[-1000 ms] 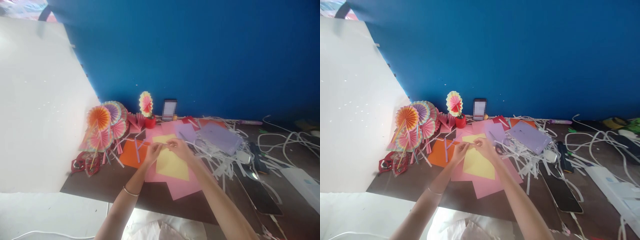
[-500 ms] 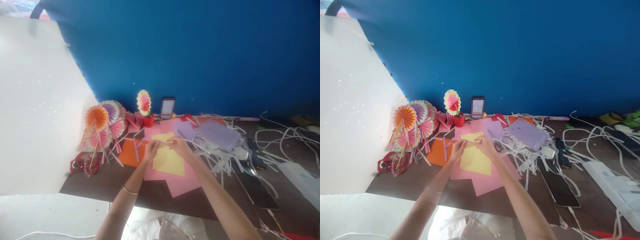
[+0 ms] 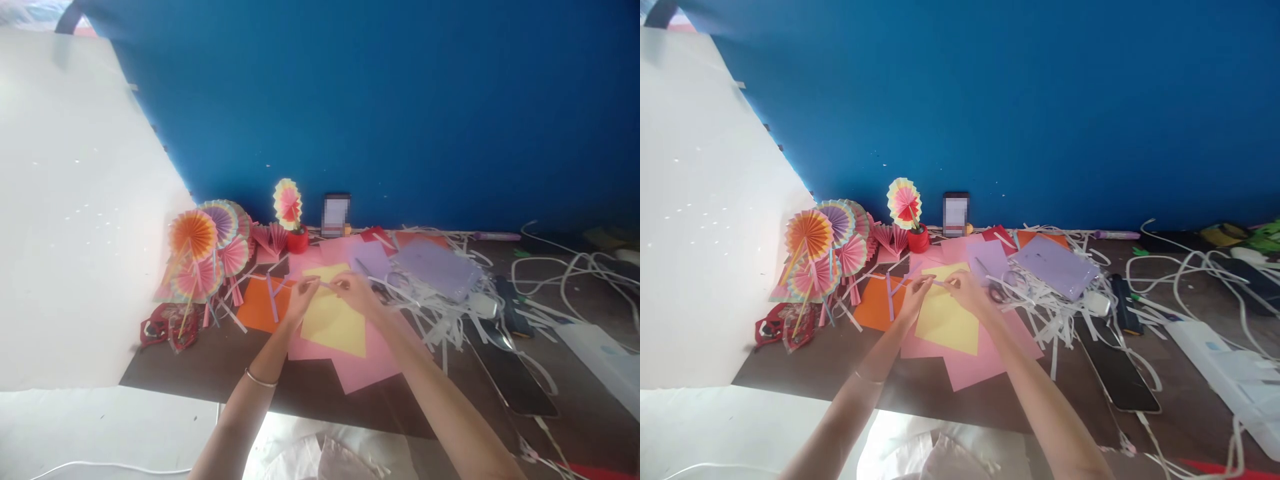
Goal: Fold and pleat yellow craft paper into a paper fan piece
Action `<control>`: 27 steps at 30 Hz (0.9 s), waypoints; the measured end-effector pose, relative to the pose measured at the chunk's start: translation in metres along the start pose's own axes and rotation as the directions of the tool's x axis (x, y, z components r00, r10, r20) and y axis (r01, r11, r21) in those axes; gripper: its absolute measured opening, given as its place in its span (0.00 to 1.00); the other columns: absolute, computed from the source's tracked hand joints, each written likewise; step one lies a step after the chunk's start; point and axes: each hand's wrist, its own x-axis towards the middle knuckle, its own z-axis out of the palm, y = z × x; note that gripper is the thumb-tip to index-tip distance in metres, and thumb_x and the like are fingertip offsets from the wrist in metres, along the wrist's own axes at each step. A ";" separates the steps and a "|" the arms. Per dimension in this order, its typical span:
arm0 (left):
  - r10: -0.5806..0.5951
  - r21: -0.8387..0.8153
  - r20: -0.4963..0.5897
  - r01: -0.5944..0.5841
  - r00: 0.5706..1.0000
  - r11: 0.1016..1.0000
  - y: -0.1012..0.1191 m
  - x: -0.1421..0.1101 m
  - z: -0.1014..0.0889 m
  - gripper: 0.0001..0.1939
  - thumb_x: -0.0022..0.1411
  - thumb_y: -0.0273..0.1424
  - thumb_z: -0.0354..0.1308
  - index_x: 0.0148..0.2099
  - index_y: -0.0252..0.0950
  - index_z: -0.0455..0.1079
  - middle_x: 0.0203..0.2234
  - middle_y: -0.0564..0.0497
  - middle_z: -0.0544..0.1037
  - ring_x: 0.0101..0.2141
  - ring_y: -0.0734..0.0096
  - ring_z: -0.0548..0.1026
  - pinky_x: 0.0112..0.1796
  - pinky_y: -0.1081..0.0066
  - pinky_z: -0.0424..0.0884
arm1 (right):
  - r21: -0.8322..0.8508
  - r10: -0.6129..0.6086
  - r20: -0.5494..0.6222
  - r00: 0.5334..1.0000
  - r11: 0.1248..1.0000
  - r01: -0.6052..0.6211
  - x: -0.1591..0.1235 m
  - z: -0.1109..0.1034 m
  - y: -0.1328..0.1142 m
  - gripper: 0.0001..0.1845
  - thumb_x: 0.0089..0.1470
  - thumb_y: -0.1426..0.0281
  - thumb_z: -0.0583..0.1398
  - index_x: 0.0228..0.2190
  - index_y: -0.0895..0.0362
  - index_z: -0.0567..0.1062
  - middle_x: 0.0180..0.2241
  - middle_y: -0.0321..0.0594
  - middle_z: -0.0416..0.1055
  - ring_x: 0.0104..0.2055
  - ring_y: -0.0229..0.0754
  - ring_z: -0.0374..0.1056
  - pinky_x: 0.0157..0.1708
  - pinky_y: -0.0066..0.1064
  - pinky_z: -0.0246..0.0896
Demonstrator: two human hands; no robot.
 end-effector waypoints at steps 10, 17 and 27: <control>0.049 0.060 0.121 -0.056 0.991 0.997 -0.016 0.008 -0.001 0.18 0.48 0.43 0.62 0.22 0.32 0.72 0.16 0.54 0.67 0.21 0.77 0.62 0.23 0.74 0.57 | -0.054 -0.031 0.000 1.000 0.998 0.031 -0.004 0.001 -0.001 0.07 0.51 0.68 0.58 0.26 0.57 0.74 0.31 0.42 0.72 0.34 0.41 0.69 0.35 0.31 0.63; 0.047 -0.006 0.108 -0.047 0.993 0.999 -0.009 0.004 -0.002 0.18 0.45 0.43 0.65 0.20 0.32 0.70 0.14 0.57 0.61 0.18 0.80 0.55 0.21 0.74 0.52 | -0.104 0.042 -0.003 0.999 0.994 -0.042 -0.009 -0.007 0.002 0.11 0.48 0.64 0.60 0.34 0.57 0.75 0.38 0.44 0.73 0.34 0.42 0.70 0.35 0.32 0.63; 0.015 -0.032 0.104 -0.011 0.994 0.999 -0.005 0.003 -0.001 0.19 0.44 0.43 0.65 0.18 0.32 0.65 0.14 0.58 0.58 0.18 0.81 0.54 0.20 0.75 0.50 | -0.114 0.070 0.028 0.997 0.991 -0.067 -0.011 -0.015 0.002 0.07 0.49 0.68 0.59 0.29 0.57 0.77 0.34 0.43 0.76 0.33 0.43 0.71 0.33 0.31 0.63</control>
